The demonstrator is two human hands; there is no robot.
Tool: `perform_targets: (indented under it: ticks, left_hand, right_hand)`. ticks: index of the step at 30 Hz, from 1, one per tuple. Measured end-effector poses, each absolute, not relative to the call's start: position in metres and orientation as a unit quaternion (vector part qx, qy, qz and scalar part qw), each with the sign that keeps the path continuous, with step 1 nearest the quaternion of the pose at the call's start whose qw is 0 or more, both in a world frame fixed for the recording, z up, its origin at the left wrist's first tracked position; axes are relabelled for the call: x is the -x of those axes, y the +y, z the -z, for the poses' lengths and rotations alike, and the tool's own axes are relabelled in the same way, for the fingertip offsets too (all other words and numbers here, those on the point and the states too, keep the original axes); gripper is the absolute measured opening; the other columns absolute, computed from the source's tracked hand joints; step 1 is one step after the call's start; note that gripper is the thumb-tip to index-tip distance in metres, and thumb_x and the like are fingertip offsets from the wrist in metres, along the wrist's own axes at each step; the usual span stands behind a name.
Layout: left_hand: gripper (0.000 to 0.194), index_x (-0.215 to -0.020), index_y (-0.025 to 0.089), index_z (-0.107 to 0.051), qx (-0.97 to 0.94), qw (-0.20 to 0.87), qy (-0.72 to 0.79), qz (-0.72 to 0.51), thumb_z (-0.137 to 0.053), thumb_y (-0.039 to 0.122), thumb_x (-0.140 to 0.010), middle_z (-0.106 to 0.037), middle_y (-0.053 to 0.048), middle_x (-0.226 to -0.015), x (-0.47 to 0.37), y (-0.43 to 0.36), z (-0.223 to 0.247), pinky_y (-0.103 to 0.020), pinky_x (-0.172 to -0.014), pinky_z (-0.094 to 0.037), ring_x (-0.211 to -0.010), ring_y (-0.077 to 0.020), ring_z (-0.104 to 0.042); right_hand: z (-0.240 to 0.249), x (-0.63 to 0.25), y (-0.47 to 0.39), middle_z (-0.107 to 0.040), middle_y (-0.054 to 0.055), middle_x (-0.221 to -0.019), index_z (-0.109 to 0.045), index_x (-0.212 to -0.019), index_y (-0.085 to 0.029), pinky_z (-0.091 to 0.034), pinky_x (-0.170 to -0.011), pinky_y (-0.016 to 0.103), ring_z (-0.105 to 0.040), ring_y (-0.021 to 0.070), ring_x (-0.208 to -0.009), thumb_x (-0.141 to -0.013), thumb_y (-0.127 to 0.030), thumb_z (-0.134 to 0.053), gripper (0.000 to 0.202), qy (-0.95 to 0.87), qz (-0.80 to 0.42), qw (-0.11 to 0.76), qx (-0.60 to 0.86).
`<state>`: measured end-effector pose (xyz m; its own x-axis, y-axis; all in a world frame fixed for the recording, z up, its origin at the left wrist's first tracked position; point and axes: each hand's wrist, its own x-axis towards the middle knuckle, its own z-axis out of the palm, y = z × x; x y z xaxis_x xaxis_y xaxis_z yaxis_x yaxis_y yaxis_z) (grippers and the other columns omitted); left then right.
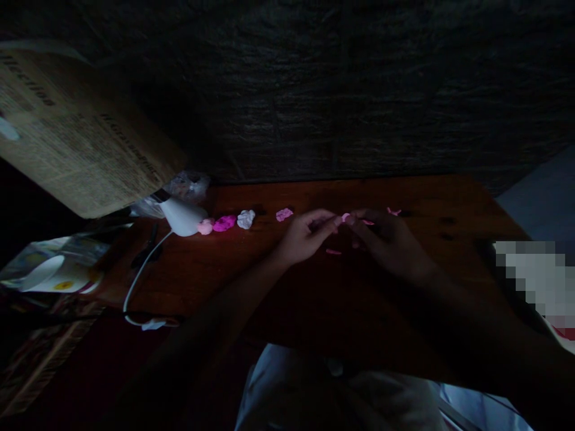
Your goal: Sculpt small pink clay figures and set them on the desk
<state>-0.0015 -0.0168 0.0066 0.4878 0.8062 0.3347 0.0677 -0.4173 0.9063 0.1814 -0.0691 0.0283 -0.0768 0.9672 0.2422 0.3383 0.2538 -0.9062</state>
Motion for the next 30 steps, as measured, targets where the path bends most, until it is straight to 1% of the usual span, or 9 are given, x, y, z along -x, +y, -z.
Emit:
perform_targets:
  ticks: [2, 5, 9, 12, 16, 20, 25, 28, 30]
  left_hand:
    - [0.027, -0.089, 0.015, -0.071, -0.728, 0.462, 0.294, -0.412, -0.067, 0.041, -0.093, -0.072, -0.003, -0.082, 0.0014, -0.0160, -0.0055, -0.023, -0.071, -0.050, -0.076, -0.0109, -0.064]
    - [0.028, -0.092, 0.014, -0.072, -0.721, 0.474, 0.282, -0.420, -0.071, 0.042, -0.091, -0.073, -0.004, -0.085, 0.0008, -0.0150, -0.0034, -0.023, -0.072, -0.050, -0.077, -0.0107, -0.064]
    - [0.029, -0.090, 0.014, -0.070, -0.711, 0.473, 0.280, -0.439, -0.071, 0.043, -0.091, -0.072, -0.003, -0.082, 0.0001, -0.0148, -0.0041, -0.022, -0.072, -0.050, -0.074, -0.0095, -0.064]
    - [0.029, -0.087, 0.015, -0.070, -0.710, 0.473, 0.291, -0.432, -0.070, 0.043, -0.092, -0.072, -0.002, -0.081, 0.0002, -0.0154, -0.0069, -0.022, -0.071, -0.049, -0.072, -0.0091, -0.063]
    - [0.026, -0.090, 0.015, -0.071, -0.711, 0.474, 0.288, -0.433, -0.071, 0.041, -0.091, -0.074, -0.003, -0.086, 0.0002, -0.0159, -0.0076, -0.023, -0.073, -0.050, -0.077, -0.0101, -0.066]
    - [0.026, -0.092, 0.015, -0.072, -0.700, 0.486, 0.290, -0.435, -0.073, 0.041, -0.089, -0.076, -0.006, -0.092, -0.0005, -0.0163, -0.0057, -0.024, -0.076, -0.053, -0.083, -0.0117, -0.069]
    - [0.023, -0.092, 0.015, -0.071, -0.689, 0.496, 0.290, -0.442, -0.074, 0.038, -0.088, -0.076, -0.005, -0.089, -0.0013, -0.0174, -0.0072, -0.023, -0.073, -0.053, -0.079, -0.0111, -0.068]
    - [0.023, -0.089, 0.016, -0.070, -0.681, 0.506, 0.286, -0.446, -0.076, 0.038, -0.087, -0.074, -0.004, -0.086, -0.0018, -0.0176, -0.0084, -0.023, -0.073, -0.053, -0.078, -0.0106, -0.068]
    - [0.025, -0.089, 0.016, -0.069, -0.682, 0.510, 0.283, -0.442, -0.075, 0.040, -0.088, -0.073, -0.003, -0.085, -0.0021, -0.0176, -0.0088, -0.023, -0.074, -0.053, -0.080, -0.0108, -0.068]
  right_hand:
    - [-0.0291, -0.1817, -0.0697, -0.065, 0.002, -0.062, -0.077, -0.089, -0.019, -0.050, -0.063, 0.032, -0.060, 0.0172, -0.058, -0.090, -0.066, -0.065, 0.049, -0.644, -0.348, 0.454, 0.508]
    - [-0.0300, -0.1815, -0.0709, -0.068, 0.003, -0.066, -0.078, -0.089, -0.019, -0.049, -0.060, 0.031, -0.061, 0.0166, -0.059, -0.086, -0.065, -0.070, 0.047, -0.618, -0.365, 0.461, 0.521]
    - [-0.0314, -0.1794, -0.0722, -0.067, 0.002, -0.066, -0.080, -0.091, -0.019, -0.047, -0.058, 0.029, -0.060, 0.0156, -0.058, -0.083, -0.064, -0.073, 0.046, -0.585, -0.385, 0.478, 0.530]
    - [-0.0331, -0.1780, -0.0726, -0.067, 0.002, -0.067, -0.080, -0.090, -0.019, -0.047, -0.057, 0.029, -0.058, 0.0146, -0.056, -0.082, -0.063, -0.075, 0.045, -0.581, -0.393, 0.475, 0.532]
    - [-0.0323, -0.1780, -0.0720, -0.068, 0.003, -0.068, -0.079, -0.089, -0.019, -0.049, -0.056, 0.029, -0.059, 0.0153, -0.057, -0.082, -0.063, -0.076, 0.045, -0.584, -0.396, 0.475, 0.526]
    - [-0.0277, -0.1790, -0.0704, -0.072, 0.005, -0.075, -0.079, -0.089, -0.018, -0.051, -0.057, 0.029, -0.061, 0.0150, -0.058, -0.080, -0.063, -0.077, 0.046, -0.585, -0.399, 0.482, 0.516]
    - [-0.0240, -0.1791, -0.0697, -0.076, 0.007, -0.088, -0.080, -0.092, -0.019, -0.054, -0.057, 0.029, -0.064, 0.0149, -0.059, -0.080, -0.065, -0.076, 0.049, -0.592, -0.407, 0.473, 0.511]
    - [-0.0247, -0.1788, -0.0704, -0.077, 0.008, -0.089, -0.080, -0.094, -0.019, -0.054, -0.057, 0.030, -0.063, 0.0148, -0.059, -0.080, -0.067, -0.075, 0.051, -0.598, -0.410, 0.470, 0.503]
    - [-0.0260, -0.1786, -0.0710, -0.077, 0.008, -0.089, -0.081, -0.096, -0.019, -0.054, -0.057, 0.030, -0.062, 0.0141, -0.058, -0.081, -0.067, -0.075, 0.051, -0.601, -0.410, 0.464, 0.505]
